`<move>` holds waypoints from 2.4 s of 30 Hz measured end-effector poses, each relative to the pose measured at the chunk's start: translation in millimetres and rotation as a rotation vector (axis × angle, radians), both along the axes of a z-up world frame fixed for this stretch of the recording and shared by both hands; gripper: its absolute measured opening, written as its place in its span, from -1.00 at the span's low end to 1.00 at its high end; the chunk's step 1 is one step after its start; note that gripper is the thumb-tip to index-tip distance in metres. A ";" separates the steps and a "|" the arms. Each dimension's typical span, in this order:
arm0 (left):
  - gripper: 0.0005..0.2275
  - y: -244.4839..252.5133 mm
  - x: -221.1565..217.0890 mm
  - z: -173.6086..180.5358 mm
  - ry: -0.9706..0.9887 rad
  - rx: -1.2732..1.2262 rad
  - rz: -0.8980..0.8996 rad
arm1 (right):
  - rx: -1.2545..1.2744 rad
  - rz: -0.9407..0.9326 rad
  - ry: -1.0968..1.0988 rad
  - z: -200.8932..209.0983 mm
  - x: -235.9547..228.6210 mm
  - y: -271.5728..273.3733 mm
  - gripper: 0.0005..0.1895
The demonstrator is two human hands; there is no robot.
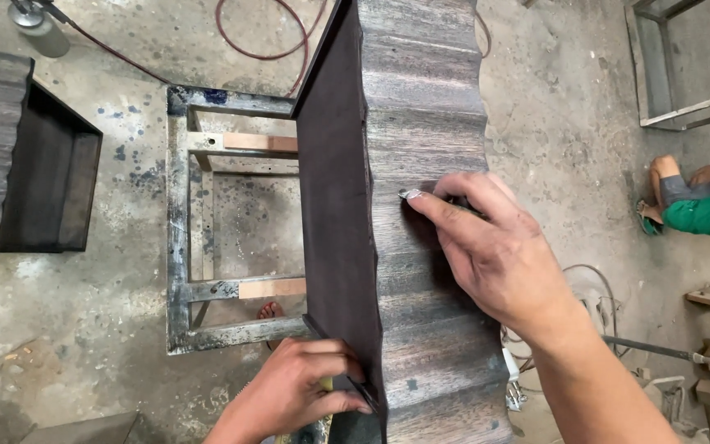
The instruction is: The person walks to a workbench and picks up a long, dark wooden piece. They use a small brush to apply a dark substance to the surface of the wood, working along the length of the piece while it rests on a metal stand.
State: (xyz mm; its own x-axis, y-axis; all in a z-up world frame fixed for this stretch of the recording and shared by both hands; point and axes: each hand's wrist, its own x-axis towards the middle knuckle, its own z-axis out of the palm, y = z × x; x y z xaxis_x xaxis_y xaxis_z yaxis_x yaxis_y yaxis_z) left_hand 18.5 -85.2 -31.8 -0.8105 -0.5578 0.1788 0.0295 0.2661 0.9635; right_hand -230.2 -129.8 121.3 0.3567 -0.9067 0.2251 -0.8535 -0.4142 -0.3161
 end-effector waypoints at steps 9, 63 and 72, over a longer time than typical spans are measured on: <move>-0.75 -0.2 0.3 -1.2 -0.002 0.014 -0.011 | 0.092 -0.146 -0.053 14.1 -0.6 20.2 -0.78; -0.64 -2.5 -4.4 -17.8 0.004 0.034 -0.053 | 0.224 -0.257 -0.030 8.6 -58.9 43.4 -0.69; -0.69 -3.6 -4.3 -18.4 0.026 0.016 -0.049 | 0.271 -0.179 0.123 19.1 -61.0 37.9 -0.67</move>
State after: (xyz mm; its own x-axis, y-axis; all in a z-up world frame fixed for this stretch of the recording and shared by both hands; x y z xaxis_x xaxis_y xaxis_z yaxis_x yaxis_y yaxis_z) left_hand 14.2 -88.7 -50.3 -0.8321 -0.5204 0.1917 0.0672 0.2486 0.9663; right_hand -291.2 -91.9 140.4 0.1957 -0.9784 -0.0674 -0.9437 -0.1691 -0.2844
